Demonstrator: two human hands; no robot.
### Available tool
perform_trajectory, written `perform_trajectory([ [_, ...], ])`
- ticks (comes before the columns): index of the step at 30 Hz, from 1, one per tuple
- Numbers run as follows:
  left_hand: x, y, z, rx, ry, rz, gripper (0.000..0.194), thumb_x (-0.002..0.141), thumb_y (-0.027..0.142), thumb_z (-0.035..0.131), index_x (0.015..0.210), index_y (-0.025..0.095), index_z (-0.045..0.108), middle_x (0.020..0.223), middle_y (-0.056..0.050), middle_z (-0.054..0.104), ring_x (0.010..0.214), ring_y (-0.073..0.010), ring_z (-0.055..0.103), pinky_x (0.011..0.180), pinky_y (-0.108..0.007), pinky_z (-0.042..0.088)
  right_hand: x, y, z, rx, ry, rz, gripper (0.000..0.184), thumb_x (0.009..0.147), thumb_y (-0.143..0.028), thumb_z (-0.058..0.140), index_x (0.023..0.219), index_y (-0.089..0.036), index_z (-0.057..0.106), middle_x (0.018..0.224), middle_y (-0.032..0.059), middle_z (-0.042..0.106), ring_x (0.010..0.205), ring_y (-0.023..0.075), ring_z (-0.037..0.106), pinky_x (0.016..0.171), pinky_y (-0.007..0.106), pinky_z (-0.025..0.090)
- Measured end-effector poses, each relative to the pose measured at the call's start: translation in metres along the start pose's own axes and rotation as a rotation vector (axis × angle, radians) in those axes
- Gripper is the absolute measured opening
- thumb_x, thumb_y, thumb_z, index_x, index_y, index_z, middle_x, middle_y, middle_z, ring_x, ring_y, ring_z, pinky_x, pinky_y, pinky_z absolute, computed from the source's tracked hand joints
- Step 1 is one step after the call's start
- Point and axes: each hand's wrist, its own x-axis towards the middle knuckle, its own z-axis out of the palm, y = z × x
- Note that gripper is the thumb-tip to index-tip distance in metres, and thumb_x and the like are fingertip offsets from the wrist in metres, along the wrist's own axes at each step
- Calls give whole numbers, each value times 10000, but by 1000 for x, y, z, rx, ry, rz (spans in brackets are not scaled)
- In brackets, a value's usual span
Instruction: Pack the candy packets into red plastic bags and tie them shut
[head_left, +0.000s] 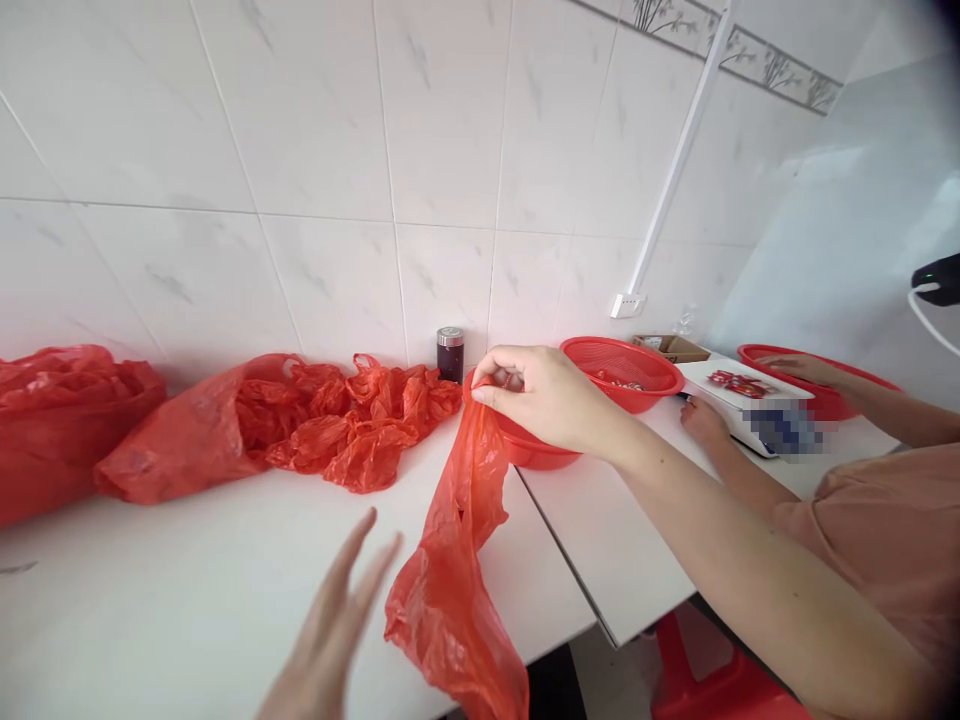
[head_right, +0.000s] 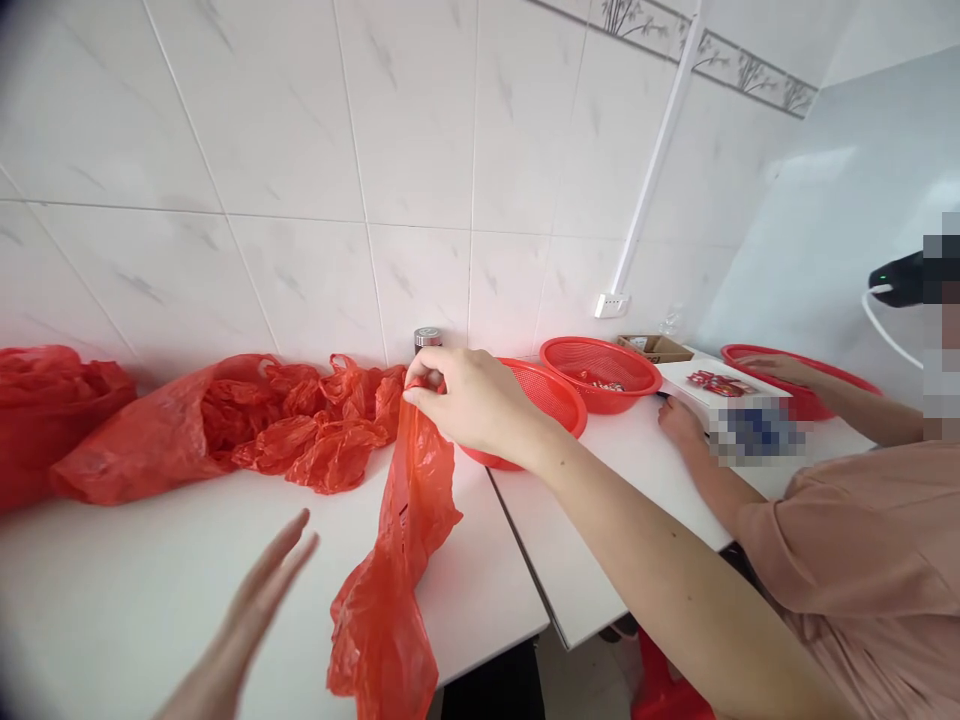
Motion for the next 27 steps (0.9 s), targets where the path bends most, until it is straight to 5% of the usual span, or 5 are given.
perform_trajectory([
  [5, 11, 33, 47, 106, 8, 118, 555, 739, 339, 734, 1272, 351, 581, 1588, -81, 225, 1429, -419, 172, 1085, -638, 256, -1, 3, -1, -9, 32, -8, 109, 849, -287, 541, 845, -219, 626, 808, -22, 646, 707, 126, 563, 630, 269, 397],
  [10, 26, 17, 22, -486, -162, -250, 321, 848, 489, 517, 751, 238, 692, 1380, -77, 557, 1371, -359, 352, 1124, -538, 273, -6, 16, -11, -70, 72, 28, 114, 838, -294, 555, 792, -215, 623, 774, -23, 634, 694, 127, 551, 621, 265, 393],
  [15, 58, 11, -10, -1283, -162, -655, 364, 827, 451, 565, 542, 231, 514, 444, 56, 493, 466, -133, 509, 1127, -493, 318, -8, 29, -14, -113, 64, 56, 121, 819, -222, 528, 837, -229, 647, 821, -13, 651, 748, 138, 577, 627, 263, 403],
  [19, 79, 20, -23, -1497, 95, -854, 239, 825, 314, 589, 615, 208, 552, 537, 67, 472, 495, -83, 459, 954, -459, 502, -11, 30, -11, -10, -2, 73, 76, 807, -213, 529, 822, -218, 604, 832, -10, 645, 735, 132, 577, 617, 258, 403],
  [27, 77, 22, -30, -1118, -247, -701, 253, 703, 398, 743, 871, 216, 687, 859, -49, 683, 882, -234, 627, 719, -293, 520, -23, 10, 8, 381, -261, 115, 65, 812, -170, 494, 858, -215, 505, 736, -44, 566, 576, 78, 481, 511, 200, 388],
])
